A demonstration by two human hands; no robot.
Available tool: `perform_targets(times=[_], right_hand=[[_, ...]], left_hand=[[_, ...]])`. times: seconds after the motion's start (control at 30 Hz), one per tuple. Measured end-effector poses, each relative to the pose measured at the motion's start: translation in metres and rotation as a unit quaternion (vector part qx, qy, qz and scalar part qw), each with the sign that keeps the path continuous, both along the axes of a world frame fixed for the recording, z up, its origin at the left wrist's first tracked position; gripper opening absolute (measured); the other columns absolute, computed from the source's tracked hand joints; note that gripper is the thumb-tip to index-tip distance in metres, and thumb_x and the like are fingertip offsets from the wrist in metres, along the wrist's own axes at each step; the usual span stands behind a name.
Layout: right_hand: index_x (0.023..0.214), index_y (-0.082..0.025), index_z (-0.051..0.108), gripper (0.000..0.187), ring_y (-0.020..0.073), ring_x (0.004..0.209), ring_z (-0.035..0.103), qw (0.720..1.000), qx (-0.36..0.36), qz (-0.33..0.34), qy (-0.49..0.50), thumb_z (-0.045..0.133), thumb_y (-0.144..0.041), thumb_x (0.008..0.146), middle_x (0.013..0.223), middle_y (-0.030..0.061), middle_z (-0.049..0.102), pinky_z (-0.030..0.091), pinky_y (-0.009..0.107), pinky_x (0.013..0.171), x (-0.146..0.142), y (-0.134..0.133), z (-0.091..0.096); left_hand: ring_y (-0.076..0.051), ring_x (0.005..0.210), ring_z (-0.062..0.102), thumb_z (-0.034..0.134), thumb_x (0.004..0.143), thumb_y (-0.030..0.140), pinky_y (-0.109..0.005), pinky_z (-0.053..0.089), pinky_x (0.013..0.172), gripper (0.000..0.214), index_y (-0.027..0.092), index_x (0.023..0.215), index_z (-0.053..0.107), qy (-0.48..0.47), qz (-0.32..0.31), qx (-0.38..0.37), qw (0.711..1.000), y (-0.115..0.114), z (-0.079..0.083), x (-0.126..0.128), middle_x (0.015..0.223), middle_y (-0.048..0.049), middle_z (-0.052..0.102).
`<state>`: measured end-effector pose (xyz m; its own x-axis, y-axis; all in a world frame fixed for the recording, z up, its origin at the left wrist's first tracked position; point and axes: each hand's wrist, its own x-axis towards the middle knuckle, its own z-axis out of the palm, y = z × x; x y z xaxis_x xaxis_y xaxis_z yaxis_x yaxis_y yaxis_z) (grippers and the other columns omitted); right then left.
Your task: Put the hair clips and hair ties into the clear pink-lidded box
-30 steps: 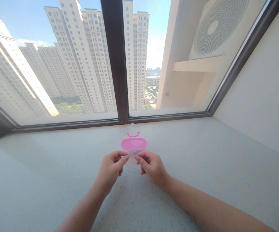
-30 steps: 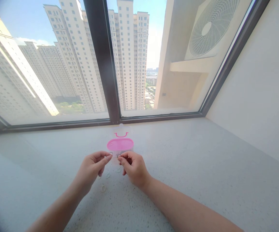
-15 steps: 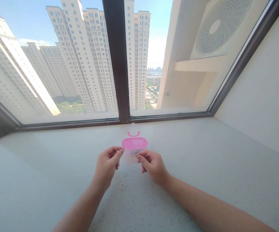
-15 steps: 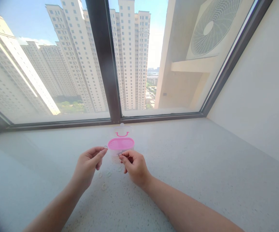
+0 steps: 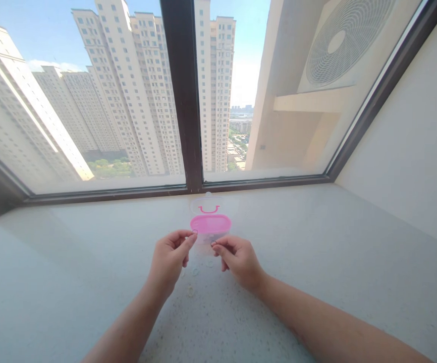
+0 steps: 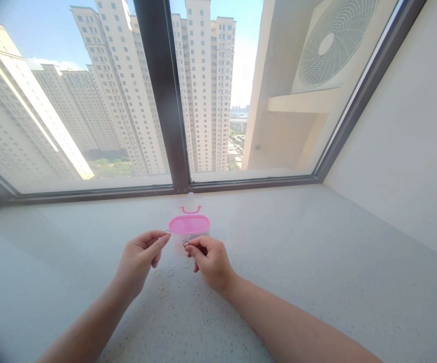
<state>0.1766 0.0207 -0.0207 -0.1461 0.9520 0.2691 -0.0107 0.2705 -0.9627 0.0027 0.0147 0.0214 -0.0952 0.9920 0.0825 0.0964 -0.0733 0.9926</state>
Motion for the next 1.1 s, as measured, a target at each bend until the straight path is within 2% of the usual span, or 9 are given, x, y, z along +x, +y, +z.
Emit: perform_targets(times=[0.53,0.83,1.1], right_hand=[[0.076,-0.014,0.060,0.021,0.0059,0.040,0.049,1.000,-0.007,0.028,-0.008,0.059,-0.032,0.086,0.064,-0.0009,0.058,0.039,0.018,0.040,-0.0026,-0.0040,0.0047],[0.079,-0.015,0.055,0.022,0.0047,0.039,0.049,0.999,0.002,0.038,-0.010,0.054,-0.034,0.090,0.067,-0.0030,0.054,0.035,0.017,0.040,-0.0028,-0.0034,0.0009],[0.083,-0.015,0.055,0.026,0.0052,0.040,0.049,1.000,0.015,-0.006,-0.006,0.053,-0.039,0.092,0.064,-0.0035,0.054,0.037,0.017,0.042,-0.0029,0.0000,-0.0040]], left_hand=[[-0.007,0.040,0.036,0.072,0.074,0.050,-0.019,0.027,0.043,0.039,0.013,0.083,0.067,0.020,-0.001,0.007,1.000,0.0023,-0.0014,-0.0041,0.041,0.0084,0.044],[-0.008,0.039,0.035,0.071,0.073,0.052,-0.019,0.026,0.042,0.041,0.013,0.082,0.067,0.024,-0.003,0.002,1.000,0.0039,-0.0040,-0.0059,0.040,0.0082,0.043],[-0.008,0.038,0.036,0.071,0.071,0.052,-0.020,0.026,0.042,0.039,0.014,0.079,0.067,0.028,-0.010,0.001,1.000,0.0027,-0.0020,-0.0037,0.040,0.0083,0.043]])
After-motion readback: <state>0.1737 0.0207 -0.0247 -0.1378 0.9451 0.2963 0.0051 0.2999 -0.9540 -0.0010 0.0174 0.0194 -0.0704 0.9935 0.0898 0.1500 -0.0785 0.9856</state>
